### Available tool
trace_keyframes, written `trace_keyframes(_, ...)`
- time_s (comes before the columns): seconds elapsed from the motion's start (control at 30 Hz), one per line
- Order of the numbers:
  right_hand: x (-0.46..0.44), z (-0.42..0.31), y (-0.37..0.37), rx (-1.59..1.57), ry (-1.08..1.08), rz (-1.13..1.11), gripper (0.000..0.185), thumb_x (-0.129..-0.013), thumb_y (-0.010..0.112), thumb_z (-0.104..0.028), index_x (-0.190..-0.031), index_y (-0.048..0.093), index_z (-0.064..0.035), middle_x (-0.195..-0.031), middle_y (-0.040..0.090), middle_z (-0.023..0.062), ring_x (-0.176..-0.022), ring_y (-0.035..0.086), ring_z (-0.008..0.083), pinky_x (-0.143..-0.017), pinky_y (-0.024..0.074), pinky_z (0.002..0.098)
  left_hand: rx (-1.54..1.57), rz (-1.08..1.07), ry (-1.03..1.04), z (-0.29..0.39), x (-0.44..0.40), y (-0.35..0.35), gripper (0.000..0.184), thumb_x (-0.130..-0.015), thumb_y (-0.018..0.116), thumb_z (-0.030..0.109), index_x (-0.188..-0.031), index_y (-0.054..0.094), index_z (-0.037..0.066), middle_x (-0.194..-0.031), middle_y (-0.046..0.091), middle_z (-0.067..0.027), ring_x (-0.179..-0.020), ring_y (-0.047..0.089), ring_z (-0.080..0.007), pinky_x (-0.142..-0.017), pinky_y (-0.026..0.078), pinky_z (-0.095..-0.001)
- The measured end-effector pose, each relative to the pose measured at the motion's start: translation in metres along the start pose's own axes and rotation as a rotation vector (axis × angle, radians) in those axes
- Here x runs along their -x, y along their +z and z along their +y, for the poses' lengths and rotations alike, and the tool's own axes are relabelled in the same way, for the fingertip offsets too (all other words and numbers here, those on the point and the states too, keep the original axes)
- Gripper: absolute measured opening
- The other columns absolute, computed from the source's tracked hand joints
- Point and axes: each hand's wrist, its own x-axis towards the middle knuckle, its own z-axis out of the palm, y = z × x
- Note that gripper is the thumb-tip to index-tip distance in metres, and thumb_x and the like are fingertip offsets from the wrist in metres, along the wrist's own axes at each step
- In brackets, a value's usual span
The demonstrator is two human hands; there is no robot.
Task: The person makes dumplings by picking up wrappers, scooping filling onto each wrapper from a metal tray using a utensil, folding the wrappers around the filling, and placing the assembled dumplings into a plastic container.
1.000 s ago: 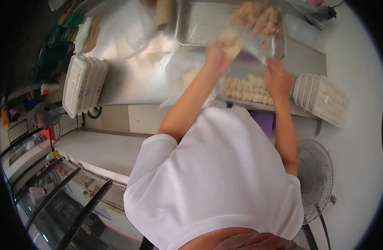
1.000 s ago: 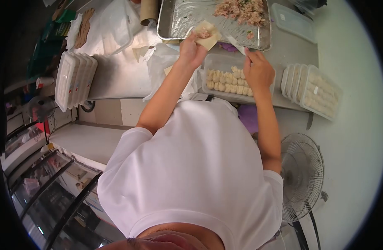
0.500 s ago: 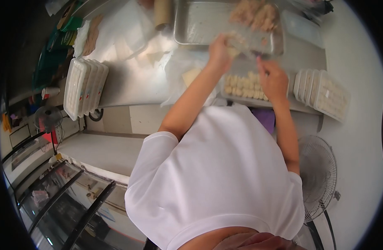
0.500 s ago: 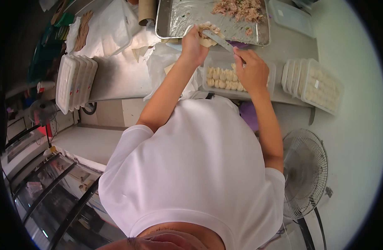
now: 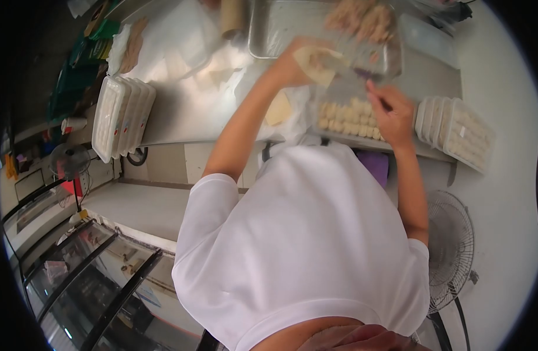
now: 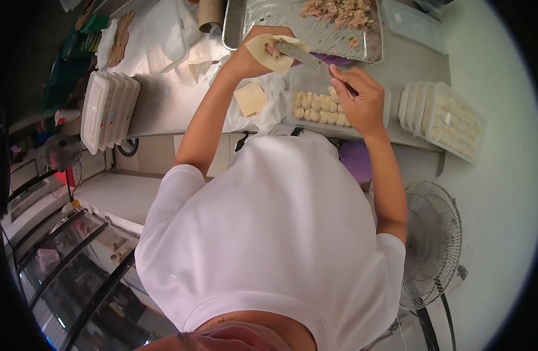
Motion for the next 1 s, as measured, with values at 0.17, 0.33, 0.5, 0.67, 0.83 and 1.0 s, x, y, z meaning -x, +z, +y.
trace_keyframes(0.17,-0.004,0.003,-0.007,0.493,-0.234,0.021,0.016,-0.078,0.072,-0.008,-0.094,0.073,-0.0102,-0.079,0.064,0.0018,-0.059,0.059,0.0208,-0.053,0.0461,0.0295,-0.125,0.013,-0.068,0.017,-0.002,0.005,0.016,-0.074,0.073,0.007,-0.085,0.063,0.002,-0.076,0.067,-0.0068,-0.073,0.064,-0.0152,-0.066,0.049,-0.0303)
trace_keyframes(0.33,-0.025,-0.021,-0.055,0.631,-0.206,-0.085,0.013,-0.080,0.071,-0.012,-0.093,0.072,-0.0110,-0.080,0.065,0.0015,-0.061,0.060,0.0222,-0.054,0.0461,0.0304,-0.528,0.060,-0.178,0.010,0.011,0.023,0.015,-0.089,0.063,0.019,-0.094,0.057,0.005,-0.084,0.068,-0.0075,-0.075,0.062,-0.0190,-0.070,0.048,-0.0389)
trace_keyframes(0.5,-0.027,0.023,-0.071,0.375,0.033,0.049,0.018,-0.084,0.068,-0.013,-0.101,0.073,-0.0141,-0.084,0.068,0.0065,-0.062,0.060,0.0173,-0.059,0.0464,0.0268,0.833,0.101,-0.318,0.011,0.013,0.030,0.028,-0.098,0.050,0.037,-0.089,0.057,0.011,-0.100,0.065,-0.0048,-0.092,0.057,-0.0197,-0.077,0.044,-0.0364)
trace_keyframes(0.67,0.022,0.138,-0.004,0.377,0.397,0.135,0.023,-0.085,0.070,-0.016,-0.107,0.072,-0.0107,-0.090,0.071,0.0100,-0.067,0.062,0.0155,-0.065,0.0473,0.0260,1.743,0.203,-0.138,0.007,0.004,0.047,0.046,-0.096,0.041,0.054,-0.076,0.050,0.014,-0.093,0.057,-0.0021,-0.090,0.050,-0.0180,-0.077,0.042,-0.0336)
trace_keyframes(0.83,0.059,0.129,0.012,0.252,0.529,0.238,0.024,-0.086,0.069,-0.015,-0.109,0.071,-0.0081,-0.089,0.072,0.0095,-0.075,0.063,0.0086,-0.068,0.0477,0.0242,1.625,0.356,-0.194,-0.014,0.002,0.058,0.057,-0.094,0.036,0.061,-0.065,0.045,0.013,-0.086,0.054,-0.0021,-0.084,0.050,-0.0191,-0.075,0.043,-0.0337)
trace_keyframes(1.0,0.094,0.121,-0.012,0.036,0.528,0.385,0.025,-0.089,0.066,-0.009,-0.112,0.068,-0.0014,-0.095,0.071,0.0081,-0.083,0.062,0.0077,-0.074,0.0483,0.0228,1.039,0.466,-0.331,-0.019,-0.005,0.104,0.059,-0.099,0.038,0.053,-0.063,0.050,0.008,-0.085,0.059,-0.0064,-0.076,0.054,-0.0186,-0.069,0.044,-0.0325)
